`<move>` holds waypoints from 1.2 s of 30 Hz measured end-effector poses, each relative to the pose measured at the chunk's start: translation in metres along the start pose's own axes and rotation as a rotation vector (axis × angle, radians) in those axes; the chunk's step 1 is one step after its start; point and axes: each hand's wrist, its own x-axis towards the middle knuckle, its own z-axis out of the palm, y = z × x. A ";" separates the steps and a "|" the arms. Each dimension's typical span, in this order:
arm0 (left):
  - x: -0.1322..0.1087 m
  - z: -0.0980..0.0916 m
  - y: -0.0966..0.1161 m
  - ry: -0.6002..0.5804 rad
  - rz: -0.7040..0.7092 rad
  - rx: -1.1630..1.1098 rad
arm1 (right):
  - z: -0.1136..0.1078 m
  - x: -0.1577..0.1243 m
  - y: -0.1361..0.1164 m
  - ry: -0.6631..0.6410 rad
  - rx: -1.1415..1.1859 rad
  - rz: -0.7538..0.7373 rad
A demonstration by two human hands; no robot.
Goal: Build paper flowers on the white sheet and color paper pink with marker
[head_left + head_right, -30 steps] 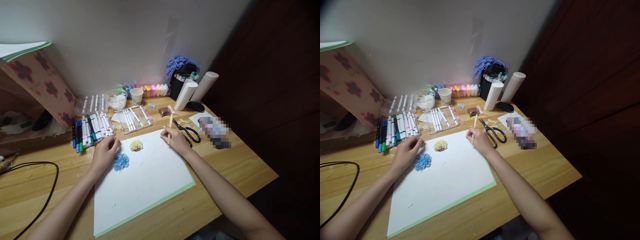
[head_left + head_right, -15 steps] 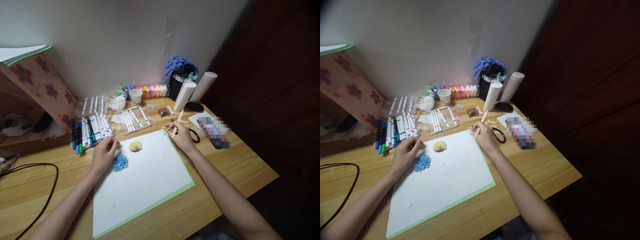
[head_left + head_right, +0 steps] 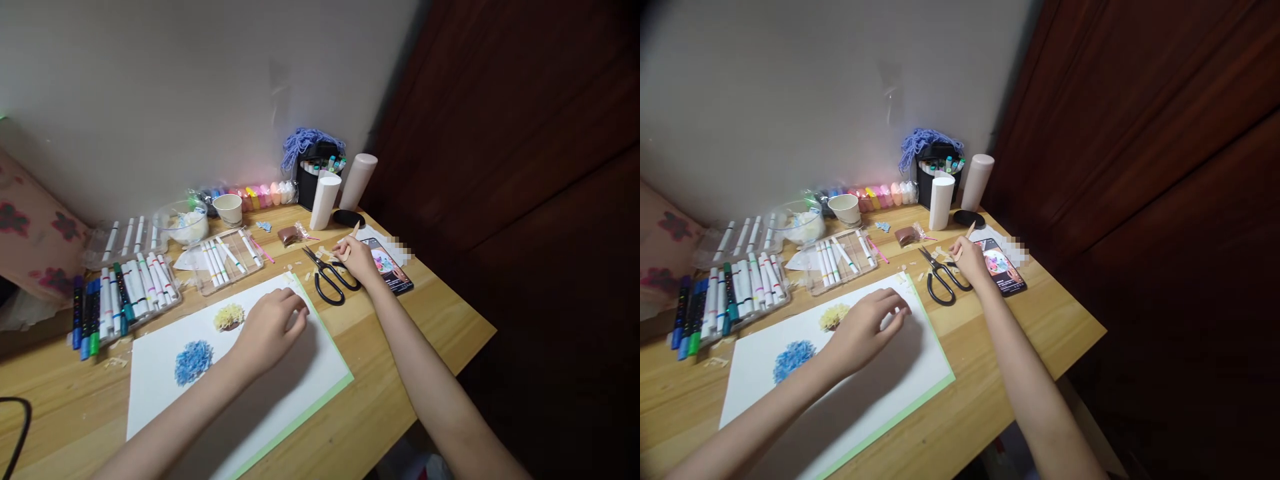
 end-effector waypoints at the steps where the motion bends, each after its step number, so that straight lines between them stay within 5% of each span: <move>1: 0.008 0.004 0.003 -0.024 0.018 0.029 | -0.002 0.000 -0.002 -0.003 0.008 -0.002; 6: 0.041 0.031 0.008 -0.126 0.195 0.136 | -0.018 -0.005 -0.011 -0.093 0.012 -0.011; 11: 0.049 0.055 0.011 -0.186 0.277 0.165 | -0.011 -0.008 -0.010 -0.185 -0.009 -0.011; 17: 0.039 0.059 0.007 -0.175 0.268 0.148 | -0.004 -0.008 -0.011 -0.131 0.021 0.002; 20: 0.035 0.055 0.003 -0.157 0.242 0.059 | -0.005 -0.010 -0.017 -0.134 0.252 0.059; 23: 0.036 0.048 0.000 -0.042 0.160 -0.057 | -0.006 -0.012 -0.026 -0.171 0.542 0.134; 28: 0.058 0.033 -0.008 0.302 -0.088 -0.239 | -0.004 -0.018 -0.041 -0.285 0.700 0.146; 36: 0.087 0.025 -0.020 0.328 -0.189 -0.379 | -0.001 -0.023 -0.049 -0.341 0.693 0.161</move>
